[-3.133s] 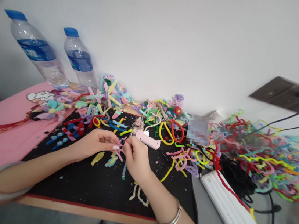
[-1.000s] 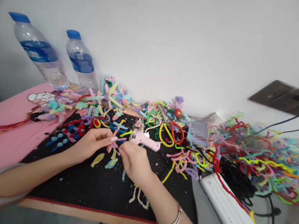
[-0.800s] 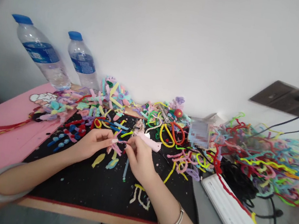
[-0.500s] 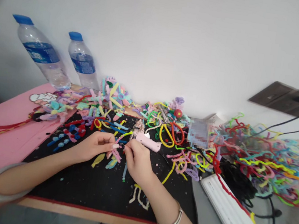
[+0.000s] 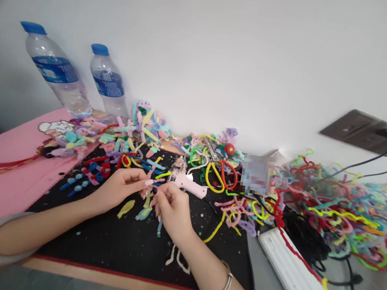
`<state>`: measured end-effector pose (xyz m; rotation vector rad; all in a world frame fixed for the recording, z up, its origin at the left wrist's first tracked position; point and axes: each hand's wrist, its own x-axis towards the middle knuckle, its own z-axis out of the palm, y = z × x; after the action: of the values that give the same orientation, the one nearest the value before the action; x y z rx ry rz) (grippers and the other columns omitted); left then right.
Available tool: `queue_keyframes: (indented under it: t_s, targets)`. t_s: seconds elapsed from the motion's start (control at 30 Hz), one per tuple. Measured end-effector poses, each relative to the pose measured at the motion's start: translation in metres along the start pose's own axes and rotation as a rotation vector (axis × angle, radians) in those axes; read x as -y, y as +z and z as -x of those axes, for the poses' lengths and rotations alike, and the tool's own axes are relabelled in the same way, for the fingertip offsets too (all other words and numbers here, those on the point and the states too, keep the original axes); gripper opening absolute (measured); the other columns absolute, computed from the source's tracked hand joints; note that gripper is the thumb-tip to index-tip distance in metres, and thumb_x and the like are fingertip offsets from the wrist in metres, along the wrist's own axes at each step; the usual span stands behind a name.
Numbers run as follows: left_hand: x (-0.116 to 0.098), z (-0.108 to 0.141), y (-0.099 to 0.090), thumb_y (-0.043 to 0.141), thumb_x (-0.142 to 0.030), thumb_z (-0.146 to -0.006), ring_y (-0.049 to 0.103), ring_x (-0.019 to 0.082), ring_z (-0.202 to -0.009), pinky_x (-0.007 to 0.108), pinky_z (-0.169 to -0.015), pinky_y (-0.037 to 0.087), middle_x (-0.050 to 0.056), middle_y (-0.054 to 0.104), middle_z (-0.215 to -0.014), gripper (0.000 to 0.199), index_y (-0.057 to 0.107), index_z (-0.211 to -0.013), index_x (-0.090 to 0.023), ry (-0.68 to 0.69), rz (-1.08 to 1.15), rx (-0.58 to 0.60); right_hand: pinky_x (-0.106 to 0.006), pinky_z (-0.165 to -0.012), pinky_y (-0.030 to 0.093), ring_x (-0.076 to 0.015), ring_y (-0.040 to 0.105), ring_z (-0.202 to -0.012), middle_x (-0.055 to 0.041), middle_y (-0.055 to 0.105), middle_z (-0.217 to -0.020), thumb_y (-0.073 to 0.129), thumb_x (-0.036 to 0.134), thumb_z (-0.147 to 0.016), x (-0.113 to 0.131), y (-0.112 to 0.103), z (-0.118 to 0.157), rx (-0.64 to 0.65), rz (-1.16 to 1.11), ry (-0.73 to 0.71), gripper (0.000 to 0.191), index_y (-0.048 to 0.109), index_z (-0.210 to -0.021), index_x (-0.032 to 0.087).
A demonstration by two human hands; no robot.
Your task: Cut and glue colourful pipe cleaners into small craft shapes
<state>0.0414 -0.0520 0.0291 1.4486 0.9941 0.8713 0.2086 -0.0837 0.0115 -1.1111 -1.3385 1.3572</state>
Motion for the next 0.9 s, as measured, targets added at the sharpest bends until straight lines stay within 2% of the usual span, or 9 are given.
queue_keyframes:
  t_s: [0.23, 0.37, 0.53, 0.7, 0.8, 0.9]
  targets:
    - [0.0026, -0.0017, -0.0009, 0.062, -0.035, -0.080, 0.062, 0.013, -0.057, 0.024, -0.061, 0.051, 0.001, 0.065, -0.061, 0.026, 0.062, -0.065, -0.014, -0.091, -0.029, 0.113, -0.020, -0.038, 0.044, -0.0081, 0.052, -0.038, 0.0025, 0.062, -0.058, 0.064, 0.035, -0.079, -0.0023, -0.0040, -0.0053, -0.091, -0.144, 0.014, 0.020, 0.056, -0.075, 0.018]
    - [0.0022, -0.0002, -0.0013, 0.063, -0.035, -0.079, 0.061, 0.012, -0.054, 0.022, -0.058, 0.050, 0.001, 0.064, -0.059, 0.026, 0.063, -0.064, -0.014, -0.083, -0.097, 0.163, -0.021, -0.041, 0.047, -0.0094, 0.052, -0.038, 0.0057, 0.057, -0.049, 0.068, 0.031, -0.073, -0.0012, -0.0057, -0.0073, -0.095, -0.189, 0.034, 0.017, 0.057, -0.076, 0.018]
    - [0.0006, 0.0021, -0.0017, 0.061, -0.036, -0.081, 0.058, 0.011, -0.052, 0.021, -0.054, 0.047, 0.000, 0.062, -0.056, 0.030, 0.063, -0.061, -0.014, -0.077, -0.123, 0.258, -0.019, -0.040, 0.042, -0.0071, 0.049, -0.043, 0.0045, 0.056, -0.063, 0.069, 0.027, -0.071, 0.0028, -0.0067, -0.0059, -0.047, -0.146, -0.009, 0.016, 0.060, -0.081, 0.019]
    - [-0.0007, 0.0030, -0.0009, 0.061, -0.036, -0.081, 0.058, 0.011, -0.050, 0.020, -0.051, 0.046, 0.000, 0.062, -0.054, 0.029, 0.063, -0.061, -0.014, -0.084, -0.118, 0.350, -0.021, -0.048, 0.039, -0.0089, 0.047, -0.052, 0.0029, 0.054, -0.066, 0.063, 0.024, -0.076, 0.0055, -0.0072, -0.0023, 0.007, 0.042, -0.108, 0.009, 0.064, -0.085, 0.020]
    - [-0.0016, 0.0040, 0.0001, 0.061, -0.035, -0.081, 0.058, 0.011, -0.051, 0.020, -0.051, 0.045, 0.000, 0.062, -0.054, 0.029, 0.062, -0.062, -0.014, -0.079, -0.113, 0.351, -0.023, -0.052, 0.040, -0.0107, 0.048, -0.057, 0.0021, 0.054, -0.066, 0.061, 0.024, -0.078, 0.0068, -0.0072, -0.0015, -0.014, 0.118, -0.151, 0.006, 0.063, -0.082, 0.020]
    - [-0.0013, 0.0043, 0.0004, 0.060, -0.036, -0.082, 0.056, 0.010, -0.051, 0.020, -0.052, 0.044, -0.001, 0.060, -0.055, 0.030, 0.060, -0.062, -0.014, -0.057, -0.106, 0.301, -0.022, -0.049, 0.036, -0.0092, 0.044, -0.052, 0.0040, 0.051, -0.061, 0.061, 0.026, -0.079, 0.0073, -0.0070, -0.0021, -0.066, 0.091, -0.127, 0.009, 0.058, -0.076, 0.019]
